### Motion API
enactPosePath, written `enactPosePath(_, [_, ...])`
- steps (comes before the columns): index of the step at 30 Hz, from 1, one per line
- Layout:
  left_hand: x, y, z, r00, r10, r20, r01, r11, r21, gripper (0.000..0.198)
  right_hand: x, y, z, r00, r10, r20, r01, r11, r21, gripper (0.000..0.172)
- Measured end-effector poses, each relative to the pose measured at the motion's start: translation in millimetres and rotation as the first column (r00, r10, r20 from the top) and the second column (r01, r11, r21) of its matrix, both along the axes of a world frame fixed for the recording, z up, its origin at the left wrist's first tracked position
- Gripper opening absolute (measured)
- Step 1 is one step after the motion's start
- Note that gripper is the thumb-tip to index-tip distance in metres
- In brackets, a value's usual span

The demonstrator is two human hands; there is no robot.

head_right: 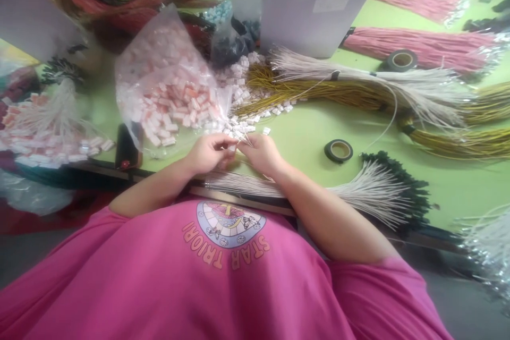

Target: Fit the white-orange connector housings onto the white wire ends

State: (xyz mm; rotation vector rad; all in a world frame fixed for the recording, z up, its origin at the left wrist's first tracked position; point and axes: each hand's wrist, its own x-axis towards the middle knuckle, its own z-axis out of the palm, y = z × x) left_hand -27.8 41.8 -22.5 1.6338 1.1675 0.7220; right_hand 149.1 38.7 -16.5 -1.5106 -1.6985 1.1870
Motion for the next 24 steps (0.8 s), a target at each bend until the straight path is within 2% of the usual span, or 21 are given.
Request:
enactPosePath(3, [-7.9, -0.3, 10.7, 0.990, -0.035, -0.134, 0.049, 0.994, 0.100, 0.022, 3.1, 1.4, -0.9, 0.998, -0.012, -0.057, 0.012, 1.000, 0.008, 0.022])
enactPosePath(6, [-28.0, 7.5, 25.0, 0.943, -0.064, -0.326, 0.145, 0.963, 0.228, 0.025, 5.8, 2.7, -1.1, 0.989, -0.016, -0.147, 0.025, 0.998, 0.061, 0.020])
enactPosePath(8, [-45.4, 21.4, 30.3, 0.890, 0.069, -0.451, 0.100, 0.935, 0.341, 0.030, 6.6, 2.7, -0.9, 0.973, -0.045, -0.228, 0.069, 0.993, 0.098, 0.016])
enactPosePath(9, [-53.8, 30.6, 30.5, 0.847, 0.185, -0.499, 0.039, 0.913, 0.405, 0.029, 6.7, 2.5, -0.7, 0.961, -0.075, -0.268, 0.102, 0.991, 0.089, 0.015])
enactPosePath(11, [-67.5, 50.6, 26.7, 0.736, 0.336, -0.587, -0.064, 0.899, 0.434, 0.024, 6.5, 1.6, 0.0, 0.932, -0.154, -0.328, 0.161, 0.987, -0.006, 0.017])
enactPosePath(12, [-72.4, 59.7, 23.6, 0.700, 0.347, -0.624, -0.086, 0.909, 0.409, 0.024, 6.5, 1.0, 0.4, 0.918, -0.190, -0.349, 0.179, 0.982, -0.065, 0.019])
enactPosePath(14, [-78.1, 72.7, 18.4, 0.682, 0.317, -0.659, -0.088, 0.930, 0.357, 0.027, 6.8, 0.1, 1.6, 0.891, -0.225, -0.394, 0.185, 0.973, -0.138, 0.023])
enactPosePath(16, [-79.5, 75.8, 18.6, 0.695, 0.310, -0.649, -0.063, 0.925, 0.375, 0.033, 7.4, -0.4, 2.7, 0.876, -0.216, -0.431, 0.163, 0.974, -0.156, 0.022])
enactPosePath(18, [-76.8, 68.2, 25.5, 0.711, 0.320, -0.626, -0.044, 0.909, 0.414, 0.031, 8.3, -0.4, 3.5, 0.877, -0.198, -0.437, 0.145, 0.978, -0.151, 0.018])
enactPosePath(20, [-69.1, 51.9, 35.6, 0.786, 0.275, -0.554, -0.036, 0.915, 0.403, 0.025, 8.8, -0.2, 3.7, 0.891, -0.181, -0.417, 0.138, 0.982, -0.132, 0.013])
enactPosePath(22, [-55.8, 32.0, 42.9, 0.918, 0.149, -0.367, -0.042, 0.958, 0.284, 0.020, 8.7, -0.2, 3.9, 0.908, -0.170, -0.384, 0.139, 0.984, -0.109, 0.010])
enactPosePath(24, [-38.8, 15.0, 43.1, 0.997, -0.017, -0.076, 0.018, 1.000, 0.016, 0.020, 8.1, -0.5, 4.6, 0.923, -0.155, -0.353, 0.129, 0.987, -0.096, 0.009])
